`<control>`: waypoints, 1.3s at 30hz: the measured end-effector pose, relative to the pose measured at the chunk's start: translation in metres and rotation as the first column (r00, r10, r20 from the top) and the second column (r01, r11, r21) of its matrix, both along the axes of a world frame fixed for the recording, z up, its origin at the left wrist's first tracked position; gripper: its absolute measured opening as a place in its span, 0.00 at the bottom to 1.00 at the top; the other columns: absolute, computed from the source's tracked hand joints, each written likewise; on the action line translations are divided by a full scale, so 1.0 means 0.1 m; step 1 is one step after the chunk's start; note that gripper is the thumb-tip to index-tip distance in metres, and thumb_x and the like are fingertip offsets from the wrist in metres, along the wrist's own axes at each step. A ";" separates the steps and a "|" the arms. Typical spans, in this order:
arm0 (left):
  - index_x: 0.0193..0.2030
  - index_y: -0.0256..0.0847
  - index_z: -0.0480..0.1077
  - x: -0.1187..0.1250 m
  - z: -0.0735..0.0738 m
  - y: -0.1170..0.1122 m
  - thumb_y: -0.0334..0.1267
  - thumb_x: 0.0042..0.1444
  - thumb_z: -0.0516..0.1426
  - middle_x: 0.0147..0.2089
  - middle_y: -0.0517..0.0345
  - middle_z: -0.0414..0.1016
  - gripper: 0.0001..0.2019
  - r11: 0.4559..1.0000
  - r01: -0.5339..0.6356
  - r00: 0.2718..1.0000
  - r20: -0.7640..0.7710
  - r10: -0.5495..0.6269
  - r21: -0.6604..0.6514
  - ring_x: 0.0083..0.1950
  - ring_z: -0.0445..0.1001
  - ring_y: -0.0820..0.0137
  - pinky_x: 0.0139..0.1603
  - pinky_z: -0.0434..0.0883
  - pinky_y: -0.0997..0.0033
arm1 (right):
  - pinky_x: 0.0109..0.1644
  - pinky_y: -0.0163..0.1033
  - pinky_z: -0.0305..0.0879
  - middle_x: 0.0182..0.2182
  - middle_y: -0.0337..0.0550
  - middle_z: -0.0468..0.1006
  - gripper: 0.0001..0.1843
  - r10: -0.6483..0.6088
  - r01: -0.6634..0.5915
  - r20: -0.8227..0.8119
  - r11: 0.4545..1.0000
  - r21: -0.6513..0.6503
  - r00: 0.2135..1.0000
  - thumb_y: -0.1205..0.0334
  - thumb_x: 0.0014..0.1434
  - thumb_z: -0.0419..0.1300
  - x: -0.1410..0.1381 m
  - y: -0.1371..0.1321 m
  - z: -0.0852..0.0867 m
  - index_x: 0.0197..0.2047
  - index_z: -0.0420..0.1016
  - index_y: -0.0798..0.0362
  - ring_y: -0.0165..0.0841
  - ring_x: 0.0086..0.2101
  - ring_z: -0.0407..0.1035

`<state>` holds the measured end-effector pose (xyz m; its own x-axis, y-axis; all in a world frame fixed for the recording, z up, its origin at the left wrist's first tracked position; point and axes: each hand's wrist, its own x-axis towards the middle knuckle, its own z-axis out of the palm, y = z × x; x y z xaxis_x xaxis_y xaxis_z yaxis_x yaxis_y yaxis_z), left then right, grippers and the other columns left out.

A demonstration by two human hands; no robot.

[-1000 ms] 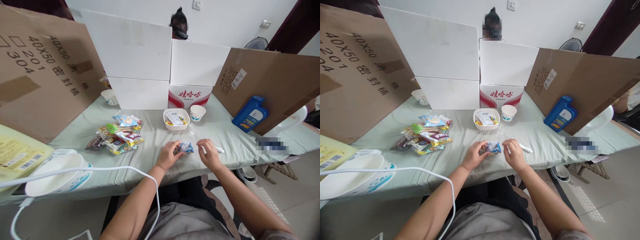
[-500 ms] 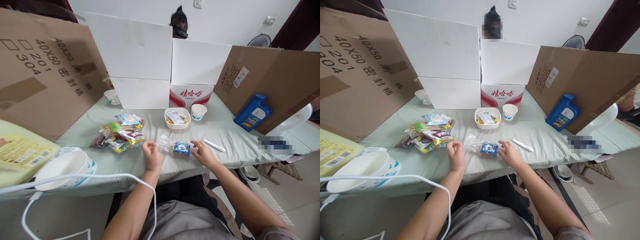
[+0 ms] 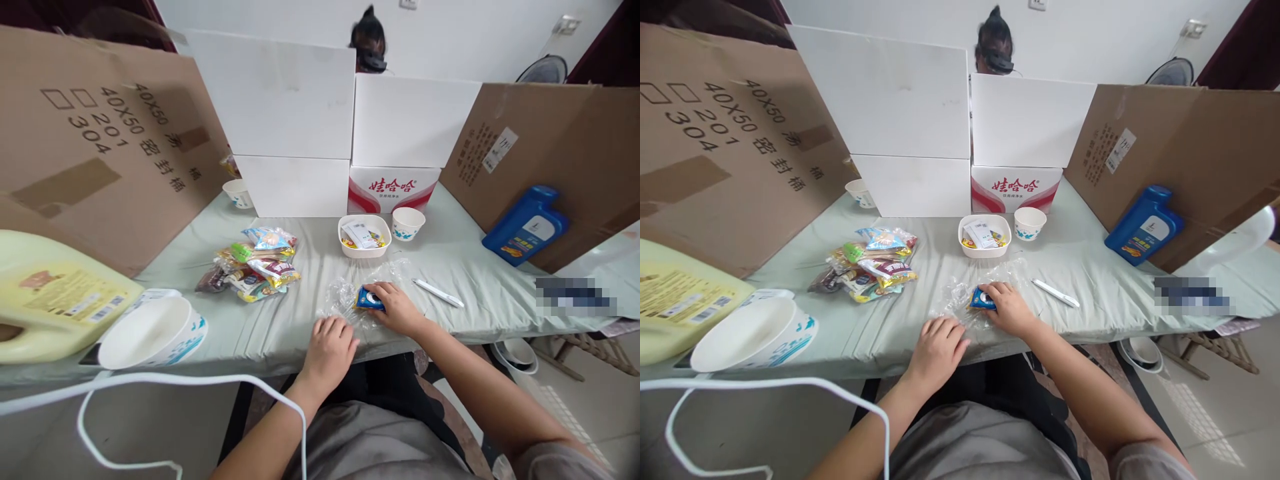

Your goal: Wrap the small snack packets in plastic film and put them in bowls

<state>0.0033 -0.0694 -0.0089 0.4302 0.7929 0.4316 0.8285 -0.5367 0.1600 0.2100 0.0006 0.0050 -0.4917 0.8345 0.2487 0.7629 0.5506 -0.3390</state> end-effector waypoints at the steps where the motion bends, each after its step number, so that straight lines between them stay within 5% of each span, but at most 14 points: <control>1: 0.32 0.40 0.72 -0.03 0.03 -0.01 0.38 0.60 0.57 0.35 0.51 0.74 0.08 1.000 0.002 1.000 -0.002 -0.002 0.010 0.42 0.71 0.60 0.45 0.67 0.57 | 0.56 0.52 0.64 0.52 0.52 0.72 0.30 -0.007 0.007 -0.007 1.000 -0.002 1.000 0.63 0.57 0.63 0.00 0.00 0.00 0.62 0.63 0.51 0.45 0.53 0.65; 5: 0.29 0.39 0.71 0.00 0.12 0.19 0.38 0.64 0.52 0.32 0.52 0.73 0.13 0.997 -0.006 0.998 0.056 0.002 0.071 0.38 0.71 0.63 0.42 0.67 0.60 | 0.56 0.52 0.65 0.50 0.53 0.73 0.29 -0.002 0.002 -0.026 1.000 -0.015 1.000 0.62 0.57 0.63 -0.02 0.00 0.03 0.61 0.64 0.52 0.44 0.52 0.66; 8: 0.43 0.39 0.73 0.08 0.07 0.45 0.34 0.62 0.54 0.45 0.49 0.75 0.08 1.000 -0.008 0.995 0.097 0.005 0.029 0.47 0.71 0.61 0.47 0.68 0.59 | 0.57 0.52 0.64 0.50 0.53 0.73 0.28 0.032 -0.032 -0.036 0.999 -0.001 0.999 0.63 0.57 0.61 0.03 0.00 0.01 0.61 0.65 0.51 0.43 0.52 0.66; 10: 0.53 0.39 0.70 0.10 0.00 0.55 0.36 0.59 0.56 0.54 0.47 0.73 0.15 0.999 -0.030 0.995 0.090 0.031 -0.020 0.54 0.69 0.57 0.51 0.68 0.56 | 0.57 0.52 0.64 0.50 0.52 0.74 0.26 0.018 -0.017 -0.058 1.000 0.014 0.998 0.63 0.57 0.60 0.15 0.02 0.01 0.60 0.66 0.51 0.43 0.51 0.67; 13: 0.58 0.40 0.68 0.08 -0.11 0.58 0.41 0.58 0.58 0.60 0.47 0.69 0.22 0.996 -0.056 0.996 0.063 0.061 -0.073 0.58 0.66 0.54 0.54 0.67 0.53 | 0.55 0.51 0.66 0.49 0.51 0.75 0.24 -0.122 0.133 -0.193 0.990 0.043 0.974 0.61 0.57 0.59 0.38 0.17 0.06 0.58 0.67 0.51 0.43 0.50 0.68; 18: 0.59 0.41 0.68 0.05 -0.13 0.54 0.42 0.58 0.58 0.61 0.47 0.68 0.22 0.993 -0.054 0.996 0.060 0.061 -0.107 0.58 0.65 0.53 0.54 0.67 0.51 | 0.53 0.49 0.67 0.51 0.49 0.75 0.26 -0.403 0.446 -0.464 0.895 -0.019 0.789 0.51 0.57 0.59 0.47 0.86 0.40 0.57 0.67 0.51 0.43 0.48 0.71; 23: 0.57 0.41 0.69 0.05 -0.11 0.55 0.42 0.59 0.57 0.60 0.46 0.70 0.20 0.990 -0.045 0.996 0.066 0.054 -0.136 0.58 0.65 0.53 0.54 0.67 0.49 | 0.53 0.47 0.66 0.51 0.50 0.76 0.25 -0.573 0.567 -0.330 0.814 -0.126 0.750 0.50 0.59 0.57 0.07 1.63 0.65 0.57 0.67 0.53 0.42 0.49 0.70; 28: 0.57 0.41 0.70 0.05 -0.11 0.54 0.40 0.57 0.59 0.60 0.47 0.70 0.20 0.986 -0.052 0.995 0.074 0.065 -0.159 0.58 0.64 0.53 0.55 0.67 0.48 | 0.57 0.56 0.58 0.54 0.58 0.73 0.29 -0.628 0.627 -0.066 0.778 -0.034 0.776 0.45 0.59 0.57 -0.17 1.94 0.61 0.56 0.69 0.56 0.51 0.55 0.62; 32: 0.56 0.42 0.70 0.03 -0.11 0.55 0.41 0.58 0.59 0.59 0.47 0.70 0.19 0.987 -0.037 0.995 0.089 0.051 -0.155 0.58 0.64 0.53 0.55 0.66 0.49 | 0.58 0.55 0.58 0.53 0.56 0.73 0.20 -0.512 0.522 -0.115 0.849 0.081 0.851 0.54 0.63 0.55 -0.13 1.70 0.60 0.53 0.72 0.56 0.49 0.55 0.62; 35: 0.56 0.41 0.70 0.04 -0.10 0.55 0.42 0.59 0.58 0.59 0.47 0.70 0.19 0.988 -0.029 0.995 0.089 0.043 -0.150 0.58 0.64 0.53 0.56 0.66 0.49 | 0.55 0.48 0.63 0.47 0.51 0.77 0.16 -0.156 0.165 -0.123 0.984 0.063 0.980 0.57 0.64 0.54 -0.08 1.17 0.55 0.50 0.74 0.55 0.42 0.49 0.68; 37: 0.55 0.41 0.70 0.05 -0.09 0.55 0.43 0.59 0.57 0.59 0.47 0.70 0.18 0.990 -0.034 0.996 0.078 0.045 -0.134 0.58 0.64 0.53 0.56 0.66 0.49 | 0.54 0.46 0.65 0.46 0.48 0.78 0.15 0.124 -0.125 -0.076 0.992 0.002 0.989 0.56 0.64 0.54 -0.02 0.73 0.43 0.50 0.74 0.52 0.39 0.48 0.70; 39: 0.55 0.41 0.71 0.07 -0.09 0.54 0.43 0.59 0.58 0.59 0.47 0.70 0.18 0.992 -0.061 0.996 0.059 0.067 -0.112 0.58 0.65 0.52 0.56 0.66 0.50 | 0.56 0.50 0.64 0.50 0.50 0.76 0.18 0.231 -0.230 0.017 0.973 -0.025 0.973 0.52 0.64 0.56 0.09 0.31 0.27 0.54 0.73 0.50 0.42 0.52 0.68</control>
<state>0.0101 -0.0157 -0.0177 0.3521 0.8620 0.3646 0.8471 -0.4592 0.2675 0.2193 0.0314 0.0319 -0.6759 0.7035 0.2195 0.6230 0.7046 -0.3397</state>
